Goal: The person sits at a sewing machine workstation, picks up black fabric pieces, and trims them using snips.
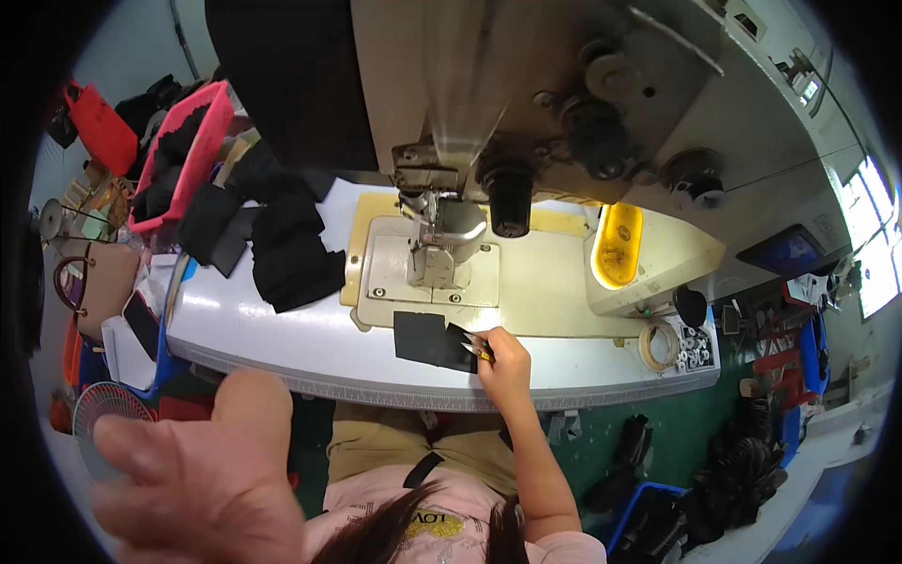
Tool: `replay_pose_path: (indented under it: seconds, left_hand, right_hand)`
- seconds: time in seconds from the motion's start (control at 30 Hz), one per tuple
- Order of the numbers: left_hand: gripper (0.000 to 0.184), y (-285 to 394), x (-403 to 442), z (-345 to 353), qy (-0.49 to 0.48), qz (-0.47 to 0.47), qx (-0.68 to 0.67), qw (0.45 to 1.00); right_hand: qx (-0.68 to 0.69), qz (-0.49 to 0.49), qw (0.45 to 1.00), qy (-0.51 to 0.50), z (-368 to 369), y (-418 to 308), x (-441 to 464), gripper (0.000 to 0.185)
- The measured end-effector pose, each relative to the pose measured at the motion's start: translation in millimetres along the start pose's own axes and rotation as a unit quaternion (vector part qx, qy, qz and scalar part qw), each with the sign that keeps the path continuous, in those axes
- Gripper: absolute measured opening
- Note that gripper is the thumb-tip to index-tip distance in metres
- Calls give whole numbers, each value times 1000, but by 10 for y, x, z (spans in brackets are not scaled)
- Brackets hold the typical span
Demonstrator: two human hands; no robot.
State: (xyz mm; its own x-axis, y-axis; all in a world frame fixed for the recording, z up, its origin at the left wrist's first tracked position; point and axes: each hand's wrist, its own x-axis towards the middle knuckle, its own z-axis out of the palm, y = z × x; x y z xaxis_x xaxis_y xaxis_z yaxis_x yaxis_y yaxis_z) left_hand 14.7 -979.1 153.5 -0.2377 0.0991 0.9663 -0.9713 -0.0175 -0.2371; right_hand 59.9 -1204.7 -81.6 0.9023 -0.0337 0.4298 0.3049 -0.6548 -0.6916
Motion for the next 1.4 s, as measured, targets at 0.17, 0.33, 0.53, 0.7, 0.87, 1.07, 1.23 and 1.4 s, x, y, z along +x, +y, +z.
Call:
replay_pose_path:
  seconds: [0.17,0.33,0.53,0.7,0.87,1.07,1.23,1.4]
  left_hand:
    - [8,103,-538,-176,28,-190,104,976]
    - [49,-121,-1974,-20,-464,-389,232,761]
    - [24,-67,-2277,-200,-350,-568,84,740]
    - [17,-59,-2276,-211,-293,-637,17,713]
    - [15,-4,-2179,-149,-220,-721,31,657]
    - [14,90,-2262,-26,-100,-774,-94,618]
    - [8,103,-1954,33,-159,-670,-52,723]
    - [12,38,-1849,-15,-150,-636,15,757]
  right_hand:
    - [84,-21,996,-21,-82,2,4,16]
    - [129,11,987,-91,-273,-200,41,14]
    - [145,116,973,-134,-291,-92,37,12]
    - [176,116,970,-118,-193,8,2,12]
    - [35,67,993,88,-210,-262,107,22]
    - [121,31,992,-27,-228,-404,38,31]
    - [373,181,902,-124,-37,-464,-116,19]
    - [376,170,903,-117,-68,-574,-43,10]
